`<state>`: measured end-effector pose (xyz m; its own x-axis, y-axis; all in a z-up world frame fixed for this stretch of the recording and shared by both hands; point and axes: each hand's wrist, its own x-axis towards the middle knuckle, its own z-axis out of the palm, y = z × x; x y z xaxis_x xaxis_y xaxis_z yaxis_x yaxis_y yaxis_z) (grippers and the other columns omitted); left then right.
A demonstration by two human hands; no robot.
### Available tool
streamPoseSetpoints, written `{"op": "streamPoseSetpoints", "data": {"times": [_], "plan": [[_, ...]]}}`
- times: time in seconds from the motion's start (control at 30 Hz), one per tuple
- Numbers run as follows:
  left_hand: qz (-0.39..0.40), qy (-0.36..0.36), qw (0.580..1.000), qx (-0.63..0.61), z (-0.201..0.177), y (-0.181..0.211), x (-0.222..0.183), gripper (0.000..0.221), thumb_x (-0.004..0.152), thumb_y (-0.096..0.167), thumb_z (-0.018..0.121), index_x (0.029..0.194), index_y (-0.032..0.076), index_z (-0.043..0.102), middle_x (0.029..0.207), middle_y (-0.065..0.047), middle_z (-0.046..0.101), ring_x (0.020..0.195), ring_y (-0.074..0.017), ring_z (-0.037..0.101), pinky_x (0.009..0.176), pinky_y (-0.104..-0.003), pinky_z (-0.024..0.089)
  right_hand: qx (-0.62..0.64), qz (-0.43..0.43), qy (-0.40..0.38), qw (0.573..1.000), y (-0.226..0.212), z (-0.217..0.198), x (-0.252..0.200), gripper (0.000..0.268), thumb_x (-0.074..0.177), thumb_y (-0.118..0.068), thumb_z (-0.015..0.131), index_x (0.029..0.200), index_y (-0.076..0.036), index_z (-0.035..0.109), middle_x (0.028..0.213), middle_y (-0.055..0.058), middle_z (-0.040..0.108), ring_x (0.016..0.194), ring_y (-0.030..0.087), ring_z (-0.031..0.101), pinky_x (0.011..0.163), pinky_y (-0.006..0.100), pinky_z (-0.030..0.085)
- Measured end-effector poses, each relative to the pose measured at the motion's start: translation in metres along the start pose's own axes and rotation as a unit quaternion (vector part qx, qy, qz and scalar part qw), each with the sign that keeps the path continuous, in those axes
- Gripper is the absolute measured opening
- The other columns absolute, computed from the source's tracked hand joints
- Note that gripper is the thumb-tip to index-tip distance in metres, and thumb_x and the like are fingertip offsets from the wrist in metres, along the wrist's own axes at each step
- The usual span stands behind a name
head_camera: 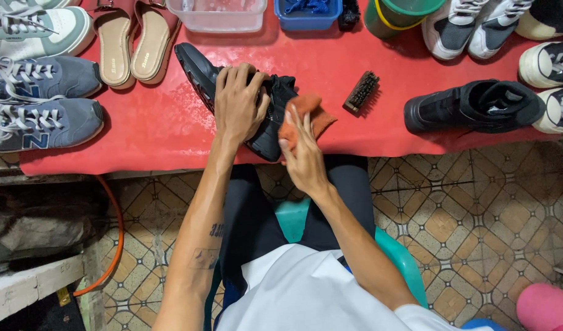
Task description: The person is cleaning the upper part of a black sneaker by brushing it with a small brush and wiping it with a cloth.
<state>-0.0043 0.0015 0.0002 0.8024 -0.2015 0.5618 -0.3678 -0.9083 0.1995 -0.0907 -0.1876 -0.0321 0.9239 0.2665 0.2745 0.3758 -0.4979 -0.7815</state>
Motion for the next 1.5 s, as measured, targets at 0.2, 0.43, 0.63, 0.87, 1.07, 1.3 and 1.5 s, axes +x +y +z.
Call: {"op": "streamPoseSetpoints", "data": {"times": [0.2,0.43,0.63,0.87,1.07,1.3,1.5], "plan": [[0.004,-0.012,1.000,0.000,0.009,-0.005,-0.002,0.019,0.089,0.023,0.067,0.108,0.018,0.066,0.105,-0.004,0.059,0.104,-0.0242,0.061,0.110,-0.042,0.036,-0.006,-0.022,-0.028,0.999,0.014,0.003,0.071,0.054,0.113,-0.039,0.048,0.159,-0.009,0.043,0.163,0.014,0.041,0.154,0.042,0.027,0.123,0.067,0.013],[-0.011,-0.012,1.000,-0.013,0.013,-0.008,0.002,0.017,0.090,0.023,0.064,0.104,0.015,0.066,0.104,-0.007,0.057,0.104,-0.0260,0.061,0.110,-0.043,0.036,0.076,0.054,0.043,0.995,-0.014,0.004,0.021,0.056,0.110,-0.033,0.048,0.158,-0.003,0.041,0.164,0.016,0.038,0.153,0.036,0.033,0.126,0.058,0.020],[-0.004,-0.008,1.000,-0.018,0.007,-0.005,-0.001,0.015,0.090,0.024,0.064,0.103,0.018,0.067,0.102,-0.004,0.058,0.102,-0.0238,0.062,0.109,-0.042,0.037,0.164,0.092,0.089,0.978,-0.043,0.042,-0.050,0.053,0.106,-0.019,0.050,0.153,0.002,0.041,0.154,0.022,0.048,0.143,0.037,0.046,0.119,0.052,0.033],[0.008,-0.021,1.000,-0.012,0.007,-0.007,-0.003,0.020,0.092,0.023,0.063,0.112,0.019,0.066,0.108,-0.004,0.058,0.108,-0.0234,0.061,0.111,-0.042,0.035,0.085,0.014,0.072,0.994,-0.021,0.030,0.025,0.056,0.113,-0.026,0.043,0.159,0.005,0.034,0.167,0.027,0.026,0.156,0.047,0.007,0.123,0.065,-0.002],[0.005,-0.021,1.000,-0.002,0.005,-0.005,0.000,0.019,0.090,0.021,0.065,0.108,0.017,0.066,0.106,-0.006,0.059,0.106,-0.0250,0.062,0.110,-0.043,0.037,0.049,-0.007,0.015,0.999,-0.020,0.008,0.059,0.053,0.114,-0.035,0.041,0.156,-0.003,0.045,0.166,0.017,0.036,0.157,0.036,0.021,0.126,0.060,0.000],[0.007,-0.018,1.000,-0.001,0.000,-0.001,0.002,0.015,0.090,0.019,0.064,0.105,0.016,0.065,0.104,-0.005,0.058,0.105,-0.0239,0.062,0.109,-0.042,0.037,0.053,0.012,-0.015,0.998,-0.015,0.002,0.004,0.051,0.111,-0.027,0.045,0.156,-0.002,0.044,0.161,0.020,0.042,0.153,0.037,0.032,0.126,0.053,0.021],[0.013,-0.005,1.000,-0.001,0.000,-0.001,0.000,0.016,0.090,0.018,0.064,0.106,0.018,0.065,0.104,-0.003,0.058,0.103,-0.0226,0.062,0.109,-0.040,0.037,0.043,-0.022,-0.014,0.999,-0.012,0.008,0.062,0.055,0.114,-0.035,0.041,0.158,-0.002,0.040,0.165,0.020,0.036,0.155,0.038,0.026,0.126,0.060,0.013]]}}
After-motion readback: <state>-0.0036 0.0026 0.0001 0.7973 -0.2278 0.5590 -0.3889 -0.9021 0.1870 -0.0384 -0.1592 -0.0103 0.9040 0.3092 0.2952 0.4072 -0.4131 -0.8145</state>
